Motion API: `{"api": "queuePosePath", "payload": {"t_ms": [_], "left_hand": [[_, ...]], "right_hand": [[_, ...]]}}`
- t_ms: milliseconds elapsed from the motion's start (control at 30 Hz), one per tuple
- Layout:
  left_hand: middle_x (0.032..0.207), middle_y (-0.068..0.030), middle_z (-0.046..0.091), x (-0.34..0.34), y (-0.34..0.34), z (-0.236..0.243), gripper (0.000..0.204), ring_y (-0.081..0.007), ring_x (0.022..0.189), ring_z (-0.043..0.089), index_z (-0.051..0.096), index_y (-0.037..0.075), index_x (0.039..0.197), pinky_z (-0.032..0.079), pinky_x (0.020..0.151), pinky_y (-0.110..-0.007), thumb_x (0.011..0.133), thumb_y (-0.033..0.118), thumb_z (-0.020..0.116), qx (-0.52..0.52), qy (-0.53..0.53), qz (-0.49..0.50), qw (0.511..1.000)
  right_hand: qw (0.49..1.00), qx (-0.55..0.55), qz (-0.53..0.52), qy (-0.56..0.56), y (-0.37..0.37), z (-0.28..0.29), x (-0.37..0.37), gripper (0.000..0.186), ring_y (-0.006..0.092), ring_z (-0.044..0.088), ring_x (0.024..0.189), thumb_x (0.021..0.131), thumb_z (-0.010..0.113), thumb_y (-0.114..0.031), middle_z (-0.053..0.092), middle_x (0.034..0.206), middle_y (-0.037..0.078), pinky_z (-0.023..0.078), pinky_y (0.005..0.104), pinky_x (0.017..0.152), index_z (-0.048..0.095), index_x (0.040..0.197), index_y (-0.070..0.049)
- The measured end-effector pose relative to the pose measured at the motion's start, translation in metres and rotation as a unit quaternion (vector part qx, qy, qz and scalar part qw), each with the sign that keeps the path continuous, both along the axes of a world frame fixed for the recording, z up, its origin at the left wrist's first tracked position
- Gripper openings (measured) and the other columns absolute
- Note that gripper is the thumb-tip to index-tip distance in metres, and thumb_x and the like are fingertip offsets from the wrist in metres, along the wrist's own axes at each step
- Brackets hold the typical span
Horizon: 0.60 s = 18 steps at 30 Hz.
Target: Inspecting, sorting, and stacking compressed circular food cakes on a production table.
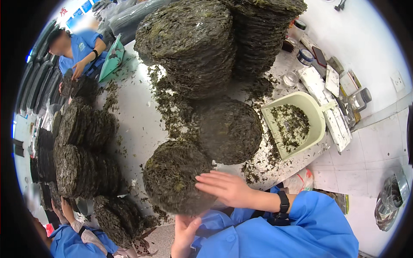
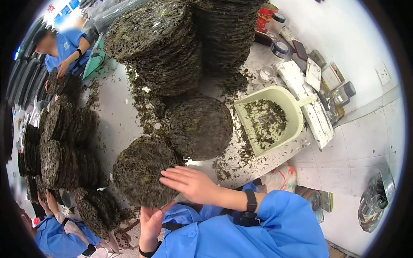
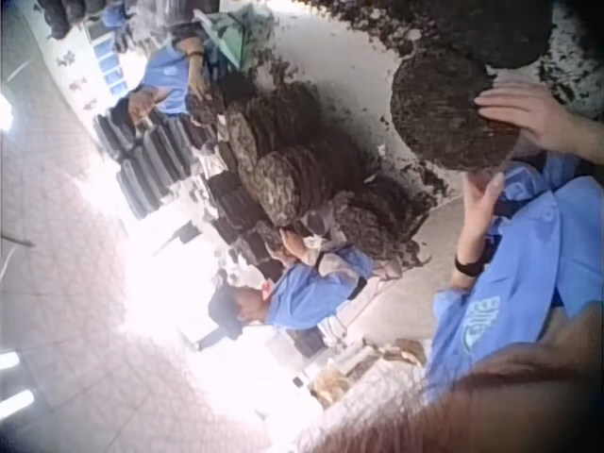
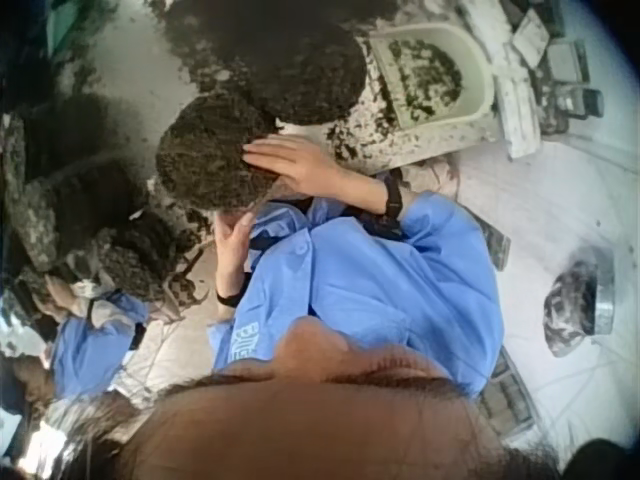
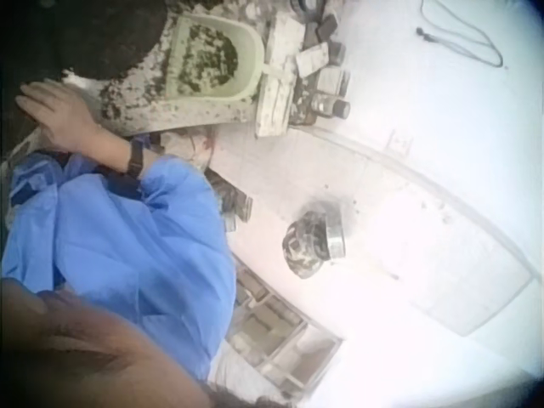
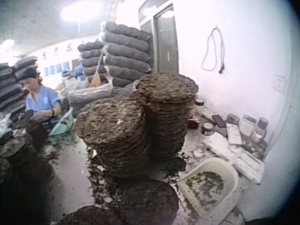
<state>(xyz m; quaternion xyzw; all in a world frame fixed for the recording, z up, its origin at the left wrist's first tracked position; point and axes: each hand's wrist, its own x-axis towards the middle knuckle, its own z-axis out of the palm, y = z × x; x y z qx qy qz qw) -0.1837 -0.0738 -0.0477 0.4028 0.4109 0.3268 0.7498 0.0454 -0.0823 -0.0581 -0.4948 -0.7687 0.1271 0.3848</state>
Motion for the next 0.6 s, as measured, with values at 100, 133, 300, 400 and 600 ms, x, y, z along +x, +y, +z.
{"api": "queuePosePath", "payload": {"t_ms": [100, 133, 300, 400, 600], "left_hand": [[0.146, -0.0238, 0.034, 0.009, 0.01, 0.017, 0.072, -0.0365, 0.136, 0.035, 0.024, 0.002, 0.146, 0.032, 0.11, -0.049, 0.087, 0.011, 0.064, 0.041, -0.076, -0.049, 0.995], [0.146, -0.0238, 0.034, 0.008, 0.011, 0.019, 0.072, -0.0365, 0.136, 0.035, 0.024, 0.002, 0.146, 0.032, 0.11, -0.049, 0.087, 0.011, 0.064, 0.042, -0.077, -0.047, 0.995], [0.139, -0.0254, 0.043, 0.012, 0.018, 0.025, 0.064, -0.0368, 0.13, 0.044, 0.031, -0.002, 0.143, 0.035, 0.108, -0.047, 0.09, 0.02, 0.059, 0.062, -0.021, -0.091, 0.994], [0.141, -0.0222, 0.043, 0.01, 0.026, 0.017, 0.057, -0.0334, 0.131, 0.043, 0.037, 0.0, 0.14, 0.032, 0.11, -0.045, 0.089, 0.012, 0.059, 0.109, 0.045, -0.086, 0.989], [0.145, -0.0139, 0.041, 0.005, 0.042, 0.002, 0.051, -0.0356, 0.138, 0.03, 0.049, 0.007, 0.132, 0.017, 0.115, -0.05, 0.083, 0.007, 0.062, 0.388, 0.398, -0.065, 0.829]], "right_hand": [[0.958, -0.129, -0.076, 0.244, 0.001, 0.004, 0.007, 0.051, 0.0265, 0.063, 0.102, 0.081, 0.066, -0.007, 0.063, 0.119, 0.012, 0.049, 0.0355, 0.091, 0.054, 0.131, -0.006], [0.959, -0.128, -0.073, 0.243, 0.001, 0.005, 0.011, 0.051, 0.0265, 0.063, 0.102, 0.081, 0.066, -0.007, 0.063, 0.119, 0.012, 0.049, 0.0355, 0.091, 0.054, 0.131, -0.006], [0.755, -0.193, -0.364, 0.511, -0.008, -0.038, 0.061, 0.049, 0.0123, 0.05, 0.088, 0.089, 0.068, -0.02, 0.054, 0.109, 0.01, 0.046, 0.0262, 0.073, 0.051, 0.127, 0.005], [0.763, -0.17, -0.435, 0.448, -0.022, -0.026, 0.084, 0.058, 0.0163, 0.046, 0.101, 0.088, 0.068, -0.019, 0.042, 0.126, 0.011, 0.045, 0.0278, 0.082, 0.043, 0.136, 0.001], [0.767, -0.154, 0.106, 0.614, -0.029, 0.126, 0.089, 0.058, 0.0268, 0.049, 0.124, 0.097, 0.05, -0.036, 0.056, 0.131, 0.016, 0.041, 0.0383, 0.098, 0.045, 0.135, 0.007]]}}
